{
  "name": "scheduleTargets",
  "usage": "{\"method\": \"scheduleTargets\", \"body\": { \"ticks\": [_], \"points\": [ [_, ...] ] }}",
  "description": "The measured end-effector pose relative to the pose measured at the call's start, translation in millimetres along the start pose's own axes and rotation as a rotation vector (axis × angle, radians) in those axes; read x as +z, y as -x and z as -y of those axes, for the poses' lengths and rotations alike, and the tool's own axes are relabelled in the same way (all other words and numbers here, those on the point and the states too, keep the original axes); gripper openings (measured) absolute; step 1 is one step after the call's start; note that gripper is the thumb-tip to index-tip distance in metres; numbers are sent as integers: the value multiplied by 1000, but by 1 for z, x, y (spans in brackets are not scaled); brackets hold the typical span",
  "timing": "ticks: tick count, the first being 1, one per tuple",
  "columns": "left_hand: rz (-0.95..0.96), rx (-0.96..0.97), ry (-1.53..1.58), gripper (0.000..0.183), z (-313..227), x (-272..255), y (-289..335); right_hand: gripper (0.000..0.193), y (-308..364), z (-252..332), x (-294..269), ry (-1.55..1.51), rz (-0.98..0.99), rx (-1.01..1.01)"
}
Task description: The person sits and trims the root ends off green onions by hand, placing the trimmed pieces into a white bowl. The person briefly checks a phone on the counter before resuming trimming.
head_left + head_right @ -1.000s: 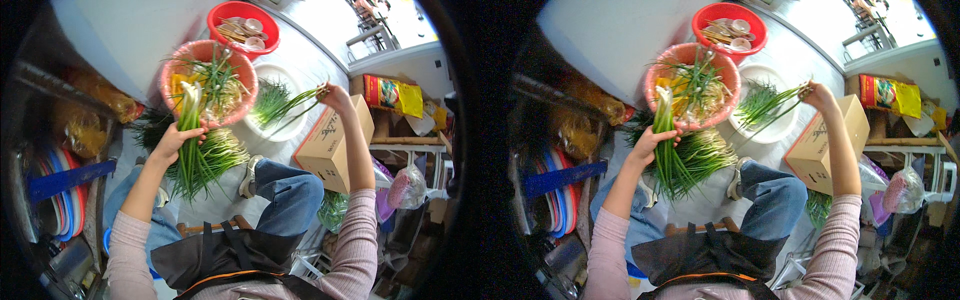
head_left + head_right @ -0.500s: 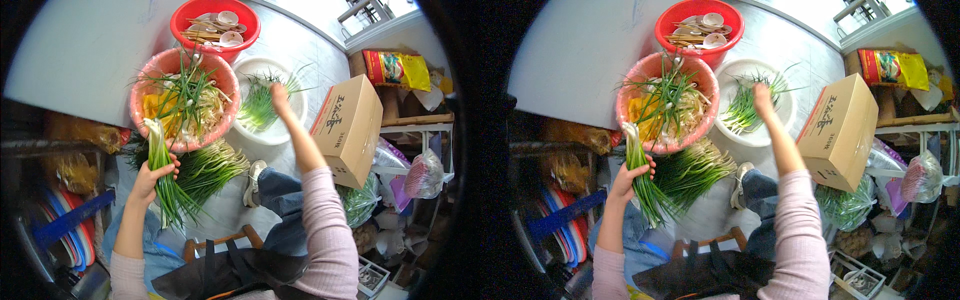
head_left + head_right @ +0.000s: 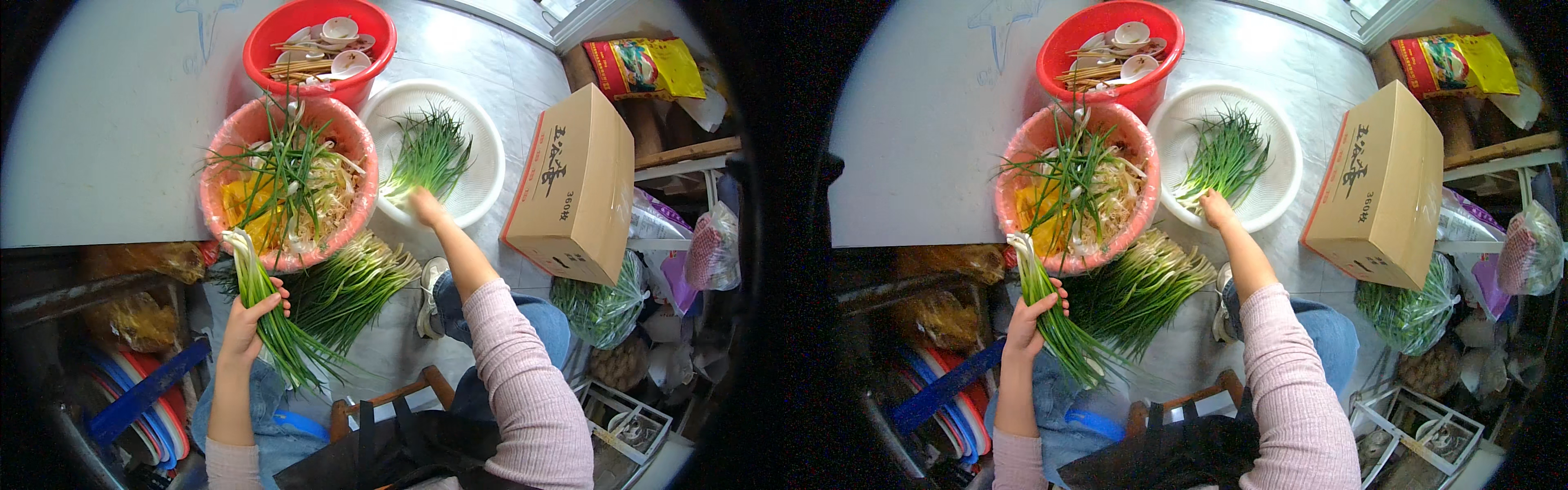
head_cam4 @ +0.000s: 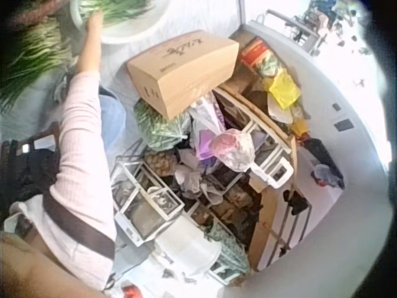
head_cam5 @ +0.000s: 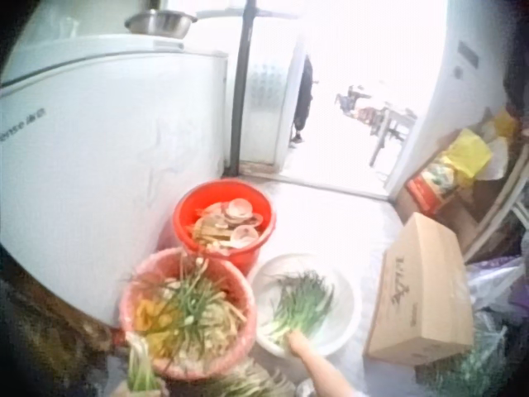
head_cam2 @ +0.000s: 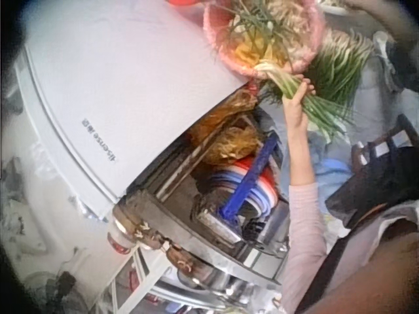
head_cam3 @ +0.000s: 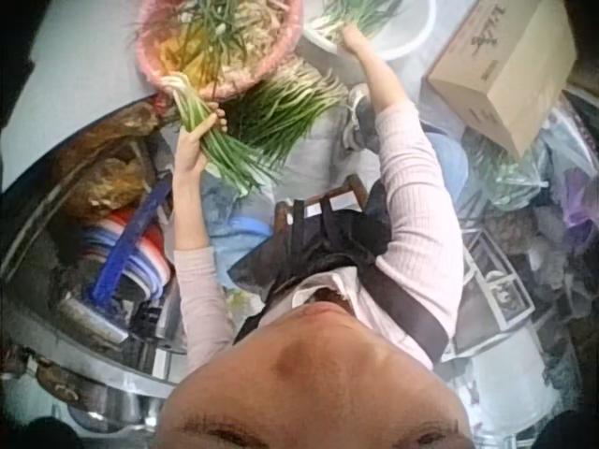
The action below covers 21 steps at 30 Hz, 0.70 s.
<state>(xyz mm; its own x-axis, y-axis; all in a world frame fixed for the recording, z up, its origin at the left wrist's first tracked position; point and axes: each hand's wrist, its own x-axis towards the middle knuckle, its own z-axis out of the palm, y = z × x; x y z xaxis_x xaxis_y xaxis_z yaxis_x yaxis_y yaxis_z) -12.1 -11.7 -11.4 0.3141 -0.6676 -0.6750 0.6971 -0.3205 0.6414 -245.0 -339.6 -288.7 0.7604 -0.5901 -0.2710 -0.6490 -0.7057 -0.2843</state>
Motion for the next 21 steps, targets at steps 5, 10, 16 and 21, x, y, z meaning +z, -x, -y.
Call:
{"method": "scheduleTargets", "body": {
  "ticks": [5, 10, 16, 21],
  "points": [
    [12, 25, 6, 25, 0, 0, 1, 21, 10, 18, 4, -33, 25, 189],
    [48, 33, 23, 26, -1, 0, 4, 23, 18, 51, -27, -152, -257, 310],
    [149, 60, 129, 31, -1, -4, 3, 16, -14, 130, -166, -565, -865, 254],
    [216, 65, 139, 23, -10, 0, 12, 20, 34, 247, -230, -874, 100, -127]
  ]
}}
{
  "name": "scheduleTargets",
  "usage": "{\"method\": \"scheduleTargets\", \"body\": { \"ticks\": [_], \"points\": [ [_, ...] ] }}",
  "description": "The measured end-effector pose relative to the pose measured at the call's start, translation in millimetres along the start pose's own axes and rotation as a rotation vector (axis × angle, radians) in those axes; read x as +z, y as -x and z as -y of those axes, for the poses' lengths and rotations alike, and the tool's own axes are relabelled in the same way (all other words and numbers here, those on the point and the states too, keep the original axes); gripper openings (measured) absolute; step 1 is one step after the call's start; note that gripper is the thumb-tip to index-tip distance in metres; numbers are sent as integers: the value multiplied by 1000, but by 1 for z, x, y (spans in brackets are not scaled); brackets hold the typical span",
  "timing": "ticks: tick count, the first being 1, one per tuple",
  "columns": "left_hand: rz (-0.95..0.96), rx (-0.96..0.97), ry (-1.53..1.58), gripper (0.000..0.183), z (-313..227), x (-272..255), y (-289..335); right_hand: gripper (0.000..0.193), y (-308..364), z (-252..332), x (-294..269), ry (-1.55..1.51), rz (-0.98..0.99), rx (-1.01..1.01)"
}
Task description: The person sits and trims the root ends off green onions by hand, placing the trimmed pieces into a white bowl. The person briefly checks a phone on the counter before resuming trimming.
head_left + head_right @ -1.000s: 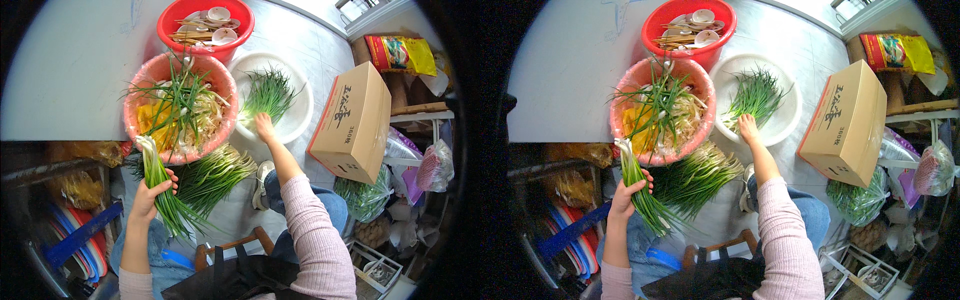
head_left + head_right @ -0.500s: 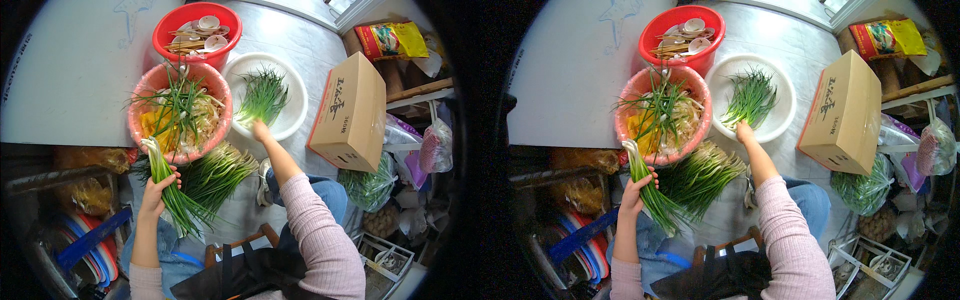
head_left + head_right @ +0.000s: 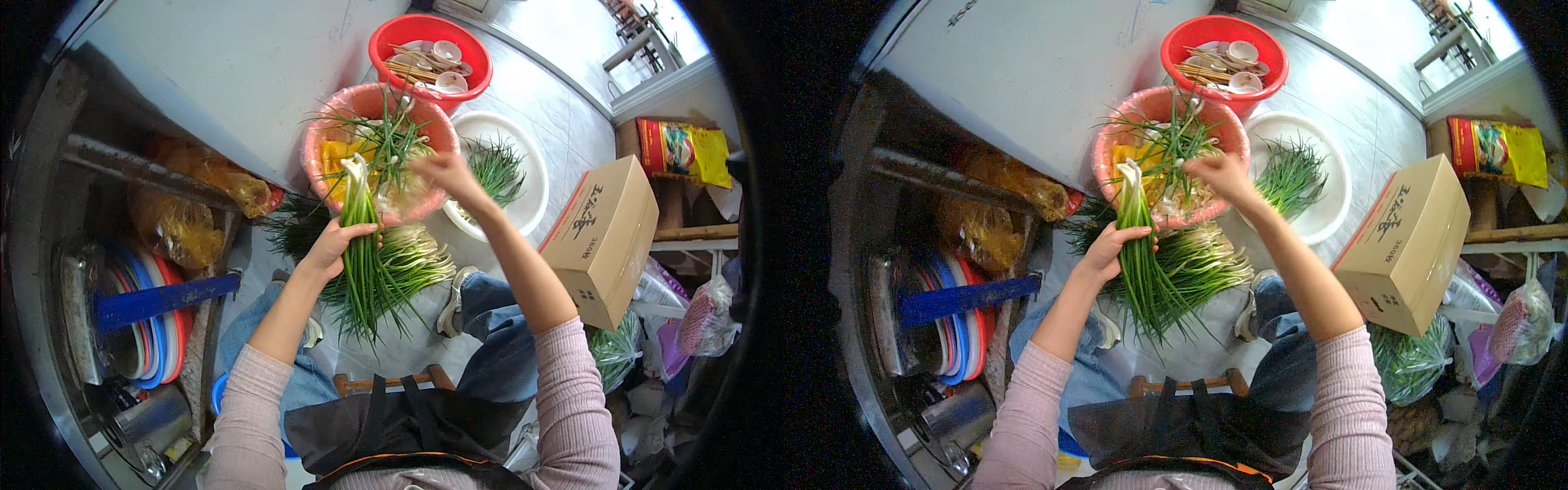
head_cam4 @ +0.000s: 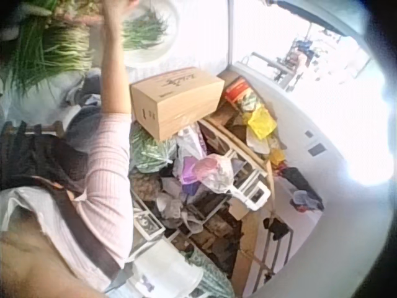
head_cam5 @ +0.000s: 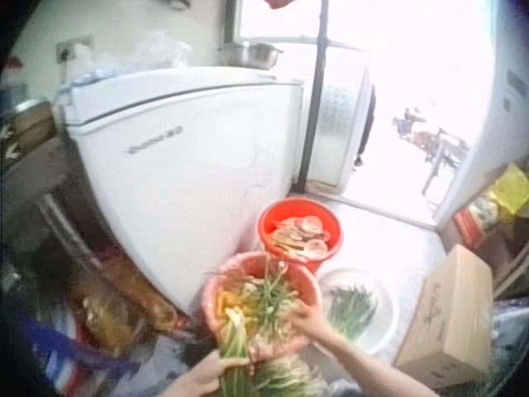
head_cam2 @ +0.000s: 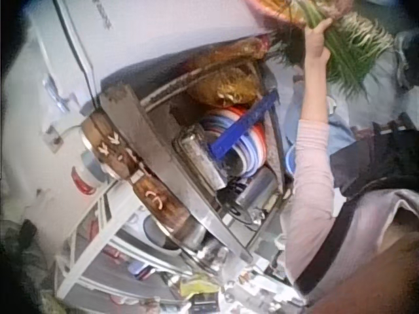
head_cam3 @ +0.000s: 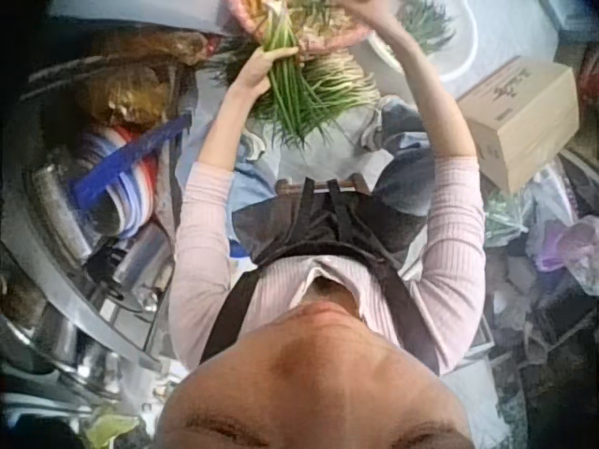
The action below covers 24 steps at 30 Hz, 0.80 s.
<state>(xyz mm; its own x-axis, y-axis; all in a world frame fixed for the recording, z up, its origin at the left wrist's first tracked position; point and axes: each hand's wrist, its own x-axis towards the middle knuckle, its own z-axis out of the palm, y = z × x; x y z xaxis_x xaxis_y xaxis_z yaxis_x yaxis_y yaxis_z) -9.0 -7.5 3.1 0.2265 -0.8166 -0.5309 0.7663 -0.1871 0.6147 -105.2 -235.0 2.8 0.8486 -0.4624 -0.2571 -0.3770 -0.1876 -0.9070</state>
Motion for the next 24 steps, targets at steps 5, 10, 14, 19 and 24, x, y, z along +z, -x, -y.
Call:
{"method": "scheduleTargets", "body": {
  "ticks": [5, 10, 14, 19, 24],
  "points": [
    [76, 67, 25, 28, -5, 8, 7, 21, 36, 33, 58, -335, 218, 212],
    [-7, 95, -25, 28, -3, -3, 5, 21, 32, 28, 67, -451, 249, 282],
    [-8, 83, 25, 24, -1, -9, -1, 18, 23, 26, 68, -303, 291, 167],
    [-69, 131, -9, 25, 1, -8, -2, 17, 19, 27, 65, -283, 262, 207],
    [-49, 200, -31, 24, -3, -4, 0, 23, 16, 26, 55, -128, 254, 132]
  ]
}}
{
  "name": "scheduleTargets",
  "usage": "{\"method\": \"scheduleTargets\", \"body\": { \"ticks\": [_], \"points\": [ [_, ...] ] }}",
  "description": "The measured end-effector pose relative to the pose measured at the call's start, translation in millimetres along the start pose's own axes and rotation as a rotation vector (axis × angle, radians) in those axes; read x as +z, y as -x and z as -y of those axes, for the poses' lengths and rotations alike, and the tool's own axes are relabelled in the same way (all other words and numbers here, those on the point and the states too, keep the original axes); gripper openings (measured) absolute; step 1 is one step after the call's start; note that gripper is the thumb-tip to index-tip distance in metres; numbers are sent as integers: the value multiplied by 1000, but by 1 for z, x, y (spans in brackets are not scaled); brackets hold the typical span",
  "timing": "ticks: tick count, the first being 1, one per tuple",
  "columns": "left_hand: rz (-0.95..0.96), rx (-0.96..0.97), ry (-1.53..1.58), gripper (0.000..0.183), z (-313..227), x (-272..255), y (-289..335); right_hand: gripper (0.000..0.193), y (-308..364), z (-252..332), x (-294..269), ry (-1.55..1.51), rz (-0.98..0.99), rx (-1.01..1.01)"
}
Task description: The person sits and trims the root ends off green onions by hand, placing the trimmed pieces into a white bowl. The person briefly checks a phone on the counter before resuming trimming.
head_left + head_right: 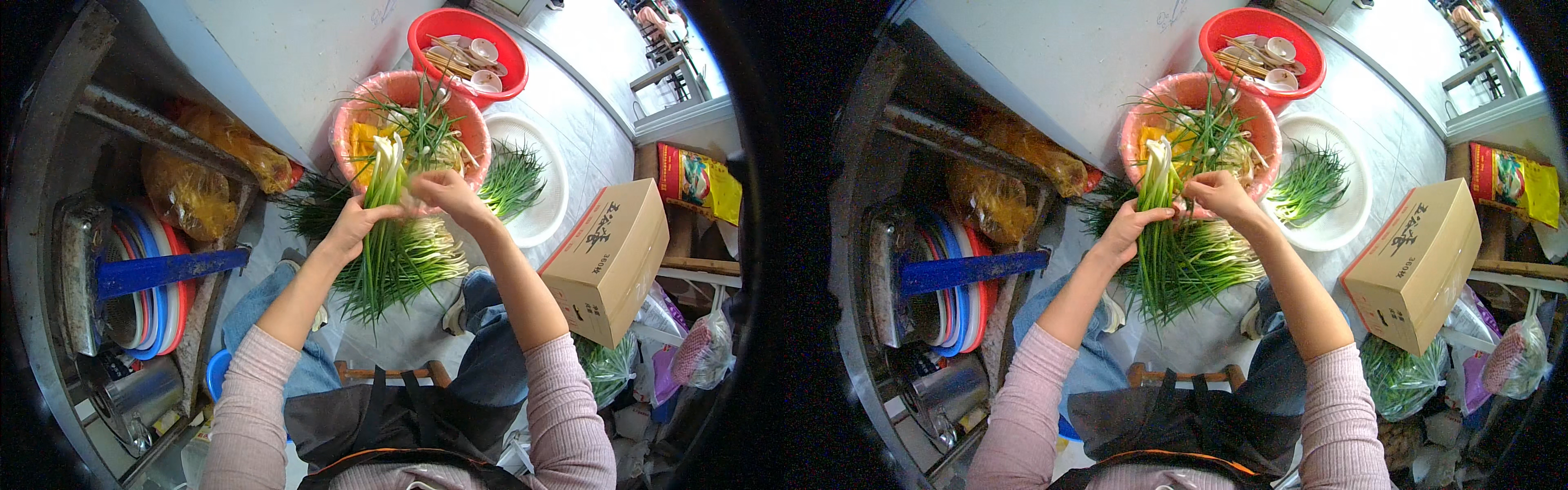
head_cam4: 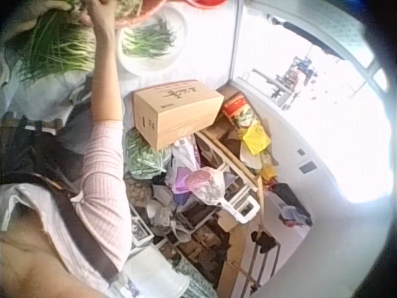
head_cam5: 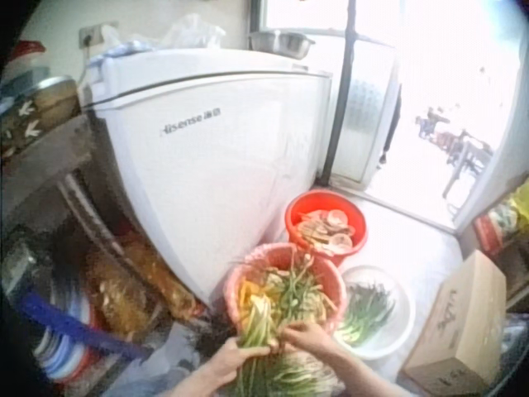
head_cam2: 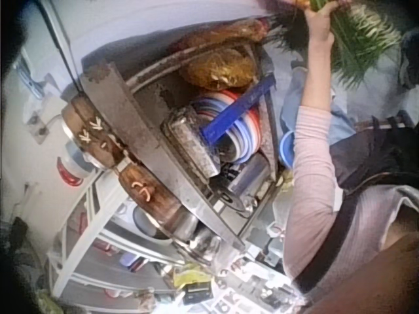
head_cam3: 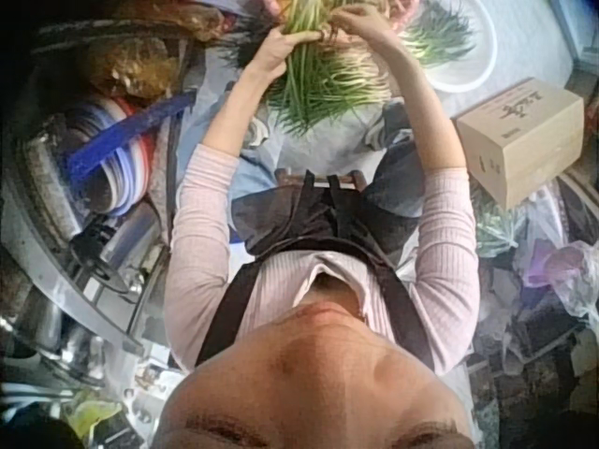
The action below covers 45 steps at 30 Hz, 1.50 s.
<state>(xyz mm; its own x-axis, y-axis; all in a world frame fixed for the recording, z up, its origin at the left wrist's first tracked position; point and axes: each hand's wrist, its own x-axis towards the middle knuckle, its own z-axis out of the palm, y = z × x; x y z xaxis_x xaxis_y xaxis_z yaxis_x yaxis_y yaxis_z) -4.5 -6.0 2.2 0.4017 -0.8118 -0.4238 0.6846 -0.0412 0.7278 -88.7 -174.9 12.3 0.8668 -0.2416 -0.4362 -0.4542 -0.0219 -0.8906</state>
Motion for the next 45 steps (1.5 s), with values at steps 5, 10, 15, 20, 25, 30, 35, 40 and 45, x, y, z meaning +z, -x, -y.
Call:
{"method": "scheduleTargets", "body": {
  "ticks": [5, 10, 15, 20, 25, 30, 35, 40, 45],
  "points": [
    [27, -19, -73, 21, -7, 2, 4, 26, -2, -1, -10, 27, -68, -109],
    [73, -54, -39, 18, -9, 1, 5, 23, -8, -4, -18, -50, -227, -111],
    [187, -140, -23, 19, -7, -4, 5, 20, -15, -14, -35, -192, -378, -88],
    [205, -172, 40, 21, -6, -12, 6, 18, -20, -16, -72, -598, -535, -117],
    [207, -157, 7, 23, -6, -16, 6, 12, -4, 6, -101, -633, -689, -381],
    [173, -127, 25, 23, -8, -15, 6, 14, 8, 36, -105, -728, -733, -768],
    [209, -106, 69, 23, -9, -12, 7, 14, -14, 16, -70, -85, -806, -820],
    [115, -76, 23, 22, -8, -8, 6, 41, -30, -25, -21, 921, -502, -363],
    [19, -11, -12, 20, -10, -4, 7, 23, -22, -10, -27, -237, -16, 51]
  ]
}}
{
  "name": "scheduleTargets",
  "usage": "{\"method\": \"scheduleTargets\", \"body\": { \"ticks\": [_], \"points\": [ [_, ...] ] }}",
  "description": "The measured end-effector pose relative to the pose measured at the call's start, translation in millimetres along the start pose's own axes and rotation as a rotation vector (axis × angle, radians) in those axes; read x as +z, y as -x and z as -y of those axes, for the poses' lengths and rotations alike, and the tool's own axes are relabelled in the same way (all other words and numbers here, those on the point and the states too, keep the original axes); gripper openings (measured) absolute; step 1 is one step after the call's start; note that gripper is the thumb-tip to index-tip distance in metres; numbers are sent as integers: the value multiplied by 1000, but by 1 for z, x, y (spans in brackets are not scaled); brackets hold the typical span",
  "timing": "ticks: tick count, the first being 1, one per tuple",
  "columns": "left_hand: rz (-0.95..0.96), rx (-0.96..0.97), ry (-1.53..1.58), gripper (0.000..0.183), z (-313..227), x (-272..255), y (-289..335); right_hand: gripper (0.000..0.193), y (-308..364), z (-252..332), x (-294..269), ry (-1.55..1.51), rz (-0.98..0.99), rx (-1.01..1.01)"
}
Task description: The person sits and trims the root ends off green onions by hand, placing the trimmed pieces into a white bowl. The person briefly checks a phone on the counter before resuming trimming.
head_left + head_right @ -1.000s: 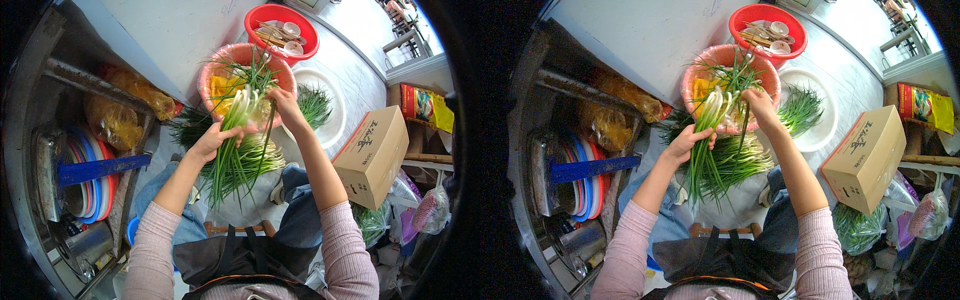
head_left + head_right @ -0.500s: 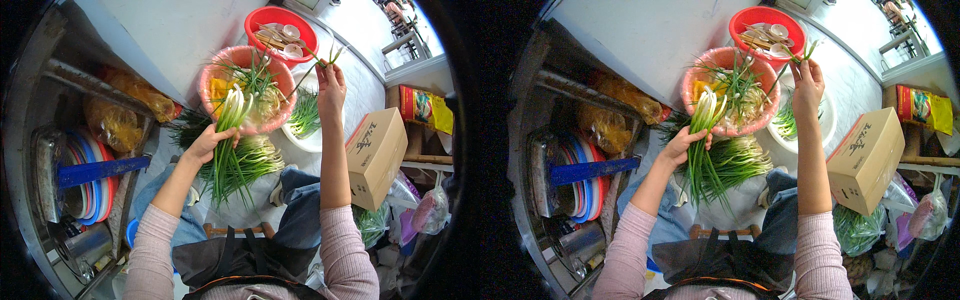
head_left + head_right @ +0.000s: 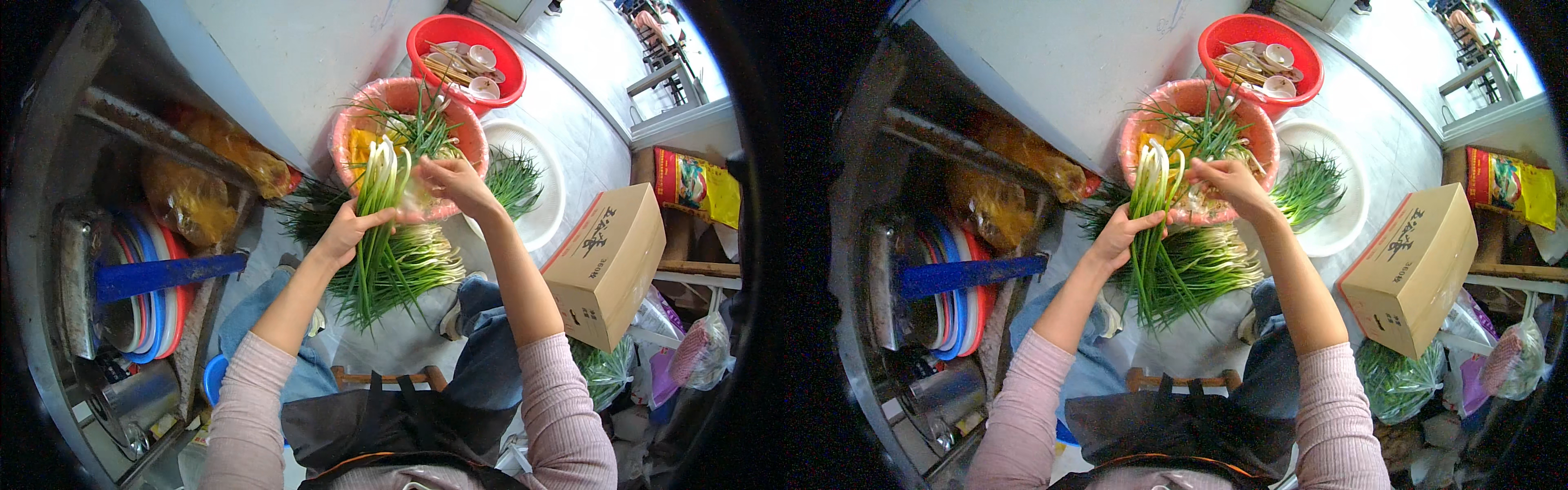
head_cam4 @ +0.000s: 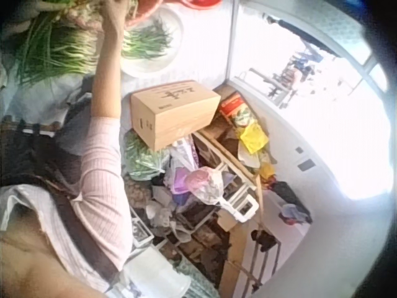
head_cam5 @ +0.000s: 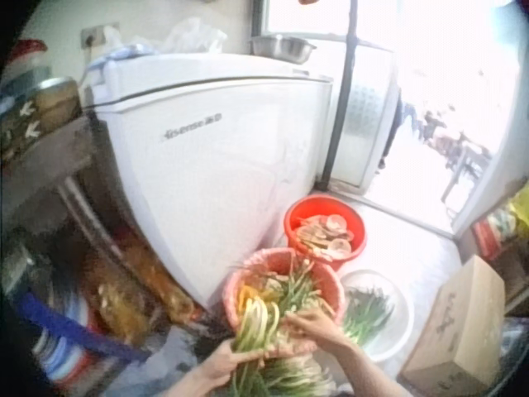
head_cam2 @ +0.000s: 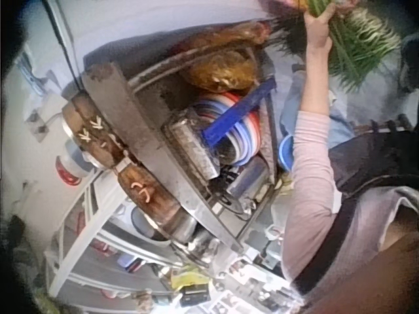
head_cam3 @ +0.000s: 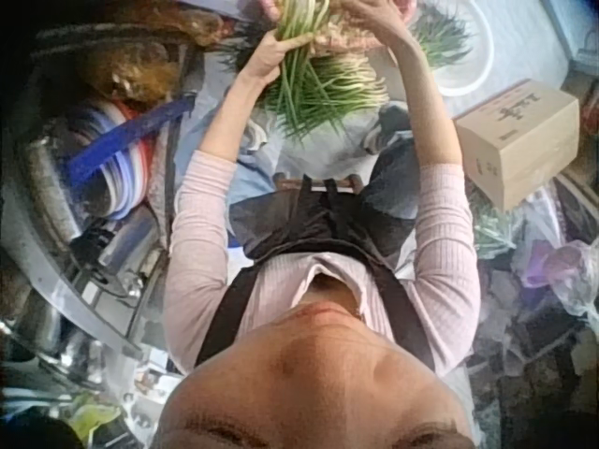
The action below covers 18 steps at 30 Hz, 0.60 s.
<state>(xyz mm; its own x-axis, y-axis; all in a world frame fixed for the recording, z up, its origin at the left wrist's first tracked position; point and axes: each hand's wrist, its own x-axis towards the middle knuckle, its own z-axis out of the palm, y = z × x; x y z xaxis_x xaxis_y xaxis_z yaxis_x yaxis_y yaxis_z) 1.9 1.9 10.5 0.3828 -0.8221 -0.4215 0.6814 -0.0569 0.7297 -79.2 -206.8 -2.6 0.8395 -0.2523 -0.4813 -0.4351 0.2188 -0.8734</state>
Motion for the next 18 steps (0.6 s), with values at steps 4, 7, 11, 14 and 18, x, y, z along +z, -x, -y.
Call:
{"method": "scheduleTargets", "body": {
  "ticks": [4, 7, 11, 14, 18],
  "points": [
    [3, 60, -40, 22, 0, 7, 1, 26, 9, 8, 17, 20, 36, -39],
    [-10, 72, -30, 23, -1, 7, 0, 26, 9, 8, 21, -41, -27, -90],
    [-22, 76, -75, 22, 0, 5, -1, 25, 7, 6, 15, 35, -86, -109],
    [-17, 85, -129, 21, 0, 6, 0, 23, 6, 7, 12, 128, -95, -150],
    [59, 37, -63, 29, -4, 5, 2, 24, 7, 10, 11, 9, -37, -190]
  ]
}}
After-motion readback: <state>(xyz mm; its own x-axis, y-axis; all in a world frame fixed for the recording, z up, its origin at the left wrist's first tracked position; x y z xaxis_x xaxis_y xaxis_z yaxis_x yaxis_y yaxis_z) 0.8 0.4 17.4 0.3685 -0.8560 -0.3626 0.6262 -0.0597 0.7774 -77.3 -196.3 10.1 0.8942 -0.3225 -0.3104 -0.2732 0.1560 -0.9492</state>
